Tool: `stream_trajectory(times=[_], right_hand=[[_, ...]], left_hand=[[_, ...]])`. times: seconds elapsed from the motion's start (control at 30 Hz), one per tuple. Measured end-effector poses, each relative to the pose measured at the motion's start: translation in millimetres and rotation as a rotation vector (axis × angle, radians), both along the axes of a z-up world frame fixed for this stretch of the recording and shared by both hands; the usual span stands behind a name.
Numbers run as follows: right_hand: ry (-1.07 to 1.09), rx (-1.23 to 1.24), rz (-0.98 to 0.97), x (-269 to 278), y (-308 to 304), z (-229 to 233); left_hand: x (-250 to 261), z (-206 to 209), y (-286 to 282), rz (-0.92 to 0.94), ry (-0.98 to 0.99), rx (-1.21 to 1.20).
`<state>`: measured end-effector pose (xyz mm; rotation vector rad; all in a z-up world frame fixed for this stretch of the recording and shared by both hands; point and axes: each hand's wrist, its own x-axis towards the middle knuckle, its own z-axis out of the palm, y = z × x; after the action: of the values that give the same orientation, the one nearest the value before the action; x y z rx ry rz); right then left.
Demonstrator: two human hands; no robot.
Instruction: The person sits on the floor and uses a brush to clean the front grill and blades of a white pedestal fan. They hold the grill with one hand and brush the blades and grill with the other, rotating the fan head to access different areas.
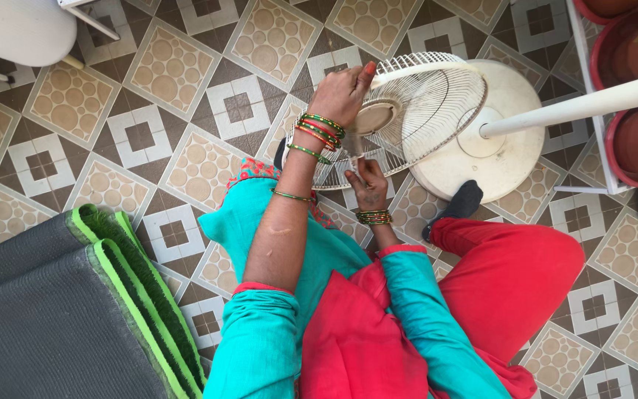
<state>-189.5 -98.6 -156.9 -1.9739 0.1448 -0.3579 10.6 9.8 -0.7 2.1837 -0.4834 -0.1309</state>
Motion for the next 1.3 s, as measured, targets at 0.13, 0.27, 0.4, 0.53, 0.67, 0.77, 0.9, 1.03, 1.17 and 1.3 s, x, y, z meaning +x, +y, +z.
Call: stream_trajectory(times=[0.13, 0.27, 0.4, 0.53, 0.67, 0.77, 0.9, 1.03, 1.17, 1.3], right_hand=[[0.012, -0.043, 0.111, -4, 9, 2], [-0.053, -0.197, 0.237, -8, 10, 1], [0.014, -0.341, 0.324, -15, 13, -10], [0.011, -0.558, 0.374, -20, 12, -29], [0.112, -0.695, 0.453, -21, 5, -50], [0.158, -0.777, 0.495, -22, 1, -65], [0.18, -0.839, 0.514, -26, -4, -85], [0.239, -0.892, 0.517, -33, -11, -102], [0.249, -0.984, 0.496, -41, -18, -115], [0.344, -1.088, 0.5, -45, -26, -119]], left_hand=[[2, -6, 3, 0.004, -0.034, -0.024], [2, -8, 3, 0.009, -0.011, 0.006], [2, -9, 7, -0.027, -0.098, -0.028], [0, -10, 17, -0.08, -0.174, -0.055], [-3, -9, 22, -0.091, -0.181, 0.029], [-5, -8, 25, -0.081, -0.181, 0.04], [-6, -7, 25, -0.065, -0.186, 0.053], [-7, -6, 24, -0.076, -0.196, 0.075], [-7, -6, 23, -0.075, -0.209, 0.077], [-7, -4, 23, -0.079, -0.206, 0.088]])
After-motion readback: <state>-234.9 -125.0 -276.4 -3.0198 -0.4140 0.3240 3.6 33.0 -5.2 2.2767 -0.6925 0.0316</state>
